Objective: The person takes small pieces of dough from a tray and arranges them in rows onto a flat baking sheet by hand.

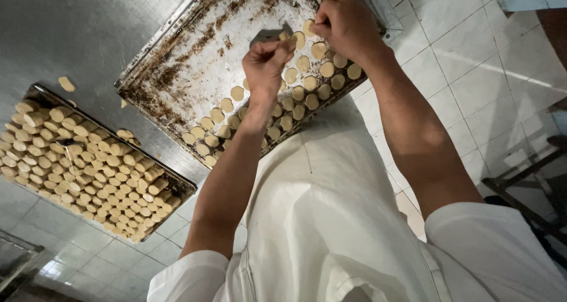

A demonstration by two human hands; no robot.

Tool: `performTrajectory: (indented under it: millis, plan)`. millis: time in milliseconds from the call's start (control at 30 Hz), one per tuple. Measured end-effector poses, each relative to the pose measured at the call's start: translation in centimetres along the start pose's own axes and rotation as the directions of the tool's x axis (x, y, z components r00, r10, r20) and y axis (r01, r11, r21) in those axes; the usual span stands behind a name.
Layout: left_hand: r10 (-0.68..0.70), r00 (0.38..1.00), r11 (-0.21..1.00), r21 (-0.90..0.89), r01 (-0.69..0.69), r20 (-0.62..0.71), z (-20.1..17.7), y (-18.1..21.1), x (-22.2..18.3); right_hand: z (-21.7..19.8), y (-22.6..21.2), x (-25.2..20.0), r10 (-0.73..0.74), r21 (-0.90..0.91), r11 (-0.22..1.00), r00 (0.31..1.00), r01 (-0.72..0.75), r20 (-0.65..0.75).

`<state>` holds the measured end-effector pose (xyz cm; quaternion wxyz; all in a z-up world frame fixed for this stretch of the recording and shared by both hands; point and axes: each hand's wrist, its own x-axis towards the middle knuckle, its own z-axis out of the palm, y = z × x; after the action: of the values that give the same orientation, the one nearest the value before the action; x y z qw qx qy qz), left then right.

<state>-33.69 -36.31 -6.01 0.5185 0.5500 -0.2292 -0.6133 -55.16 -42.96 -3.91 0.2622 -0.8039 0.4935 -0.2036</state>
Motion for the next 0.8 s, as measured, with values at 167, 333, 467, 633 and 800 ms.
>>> performTrajectory:
  millis: [167,333,467,633,800]
  plan:
    - [0.119,0.987,0.986,0.105,-0.13,0.105,1.3,-1.8,1.0,-0.4,0.1,0.4,-0.015,0.321,0.947,0.996,-0.014,0.089]
    - [0.019,0.993,0.989,0.143,-0.035,0.114,2.3,-1.4,1.3,-1.8,1.3,-0.3,0.08,-0.003,0.997,0.996,-0.08,0.033]
    - [-0.093,0.98,0.992,0.103,0.076,0.177,2.7,-0.9,0.0,-1.7,1.2,-2.1,0.013,0.385,0.921,0.993,-0.057,0.117]
    - [-0.11,0.973,0.993,-0.007,0.114,0.204,2.6,-1.4,-1.1,-2.7,0.9,-3.3,0.097,-0.027,0.995,0.988,-0.094,0.117]
    - [-0.13,0.977,0.991,0.058,0.121,0.169,2.1,-1.9,-1.2,-2.6,0.0,-2.2,0.031,0.193,0.979,0.99,-0.058,0.139]
